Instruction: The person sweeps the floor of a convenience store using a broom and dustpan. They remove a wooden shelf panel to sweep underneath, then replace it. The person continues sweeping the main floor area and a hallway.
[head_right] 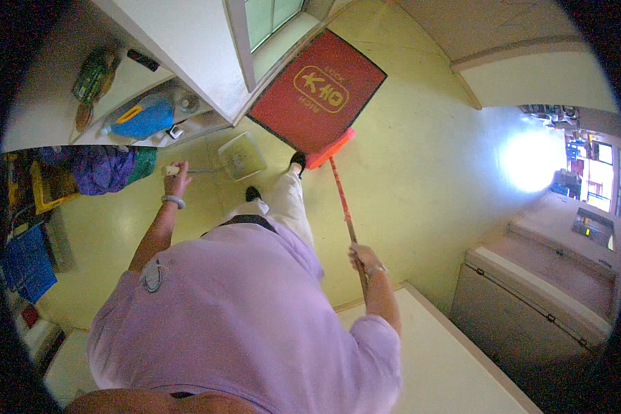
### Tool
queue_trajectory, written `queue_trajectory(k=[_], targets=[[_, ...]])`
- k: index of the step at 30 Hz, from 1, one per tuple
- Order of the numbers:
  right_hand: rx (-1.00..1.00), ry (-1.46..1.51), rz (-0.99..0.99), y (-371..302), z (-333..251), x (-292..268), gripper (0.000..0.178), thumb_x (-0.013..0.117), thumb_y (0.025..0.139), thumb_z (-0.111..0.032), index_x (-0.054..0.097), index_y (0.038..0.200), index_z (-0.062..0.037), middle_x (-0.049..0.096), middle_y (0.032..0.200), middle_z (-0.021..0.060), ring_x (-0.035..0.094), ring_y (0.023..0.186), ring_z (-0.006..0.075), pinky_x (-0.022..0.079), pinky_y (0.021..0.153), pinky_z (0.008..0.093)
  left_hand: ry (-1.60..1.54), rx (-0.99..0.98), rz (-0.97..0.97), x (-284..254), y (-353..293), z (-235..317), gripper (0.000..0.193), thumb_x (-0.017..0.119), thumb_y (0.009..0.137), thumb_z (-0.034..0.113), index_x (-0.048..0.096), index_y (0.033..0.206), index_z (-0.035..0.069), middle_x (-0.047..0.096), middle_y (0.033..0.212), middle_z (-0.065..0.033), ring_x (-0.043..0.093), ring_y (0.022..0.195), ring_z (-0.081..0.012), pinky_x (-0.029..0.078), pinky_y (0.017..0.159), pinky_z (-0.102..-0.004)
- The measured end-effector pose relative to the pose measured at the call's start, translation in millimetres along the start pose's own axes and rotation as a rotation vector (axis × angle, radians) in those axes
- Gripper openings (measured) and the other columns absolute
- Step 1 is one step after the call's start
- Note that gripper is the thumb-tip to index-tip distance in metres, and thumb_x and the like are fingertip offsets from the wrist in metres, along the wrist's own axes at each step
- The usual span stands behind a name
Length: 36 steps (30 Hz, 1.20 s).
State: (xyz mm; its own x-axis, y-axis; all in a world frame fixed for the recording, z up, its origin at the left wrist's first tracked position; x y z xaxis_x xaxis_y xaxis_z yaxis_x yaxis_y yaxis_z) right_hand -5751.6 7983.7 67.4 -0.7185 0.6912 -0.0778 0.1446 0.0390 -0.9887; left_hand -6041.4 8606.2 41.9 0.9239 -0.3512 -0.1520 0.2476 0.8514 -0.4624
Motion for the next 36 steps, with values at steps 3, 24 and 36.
queue_trajectory(k=[3,24,36], targets=[[-0.048,-0.002,0.110,23,-42,0,0.027,0.054,0.090,-0.027,0.051,0.072,-0.0073,0.046,0.054,0.0007,0.041,0.039,0.0108,0.035,0.035,0.0288,0.038,-0.061,-0.018,0,0,-5,0.026,0.067,0.086,0.035,0.056,0.091,0.013,0.055,0.088,0.0040,0.052,0.082,-0.0102,0.049,0.070,-0.0320],[-0.427,-0.078,0.606,-204,-89,-94,0.033,0.055,0.093,-0.034,0.060,0.113,-0.0084,0.047,0.057,-0.0029,0.043,0.042,0.0055,0.033,0.035,0.0238,0.017,-0.111,-0.075,-3,33,-15,0.029,0.068,0.086,0.032,0.052,0.095,0.009,0.052,0.095,-0.0012,0.051,0.091,-0.0155,0.052,0.076,-0.0428],[-0.444,-0.266,0.723,-109,-33,-91,0.031,0.051,0.094,-0.029,0.063,0.101,-0.0003,0.053,0.056,0.0092,0.052,0.041,0.0180,0.040,0.037,0.0343,0.066,-0.072,-0.079,1,19,-9,0.027,0.067,0.087,0.032,0.053,0.095,0.010,0.054,0.101,-0.0022,0.051,0.097,-0.0169,0.051,0.079,-0.0451]])
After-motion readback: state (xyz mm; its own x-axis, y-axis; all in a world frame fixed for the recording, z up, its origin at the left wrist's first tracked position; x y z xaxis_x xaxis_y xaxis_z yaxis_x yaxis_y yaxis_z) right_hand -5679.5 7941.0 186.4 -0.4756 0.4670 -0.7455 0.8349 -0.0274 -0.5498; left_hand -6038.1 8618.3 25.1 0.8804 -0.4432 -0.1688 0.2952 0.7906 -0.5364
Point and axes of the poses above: each hand's wrist, its own y-axis towards the middle knuckle, its own x-axis out of the palm, z = x × y, the point moved 10 cm from there along y, towards the middle knuckle
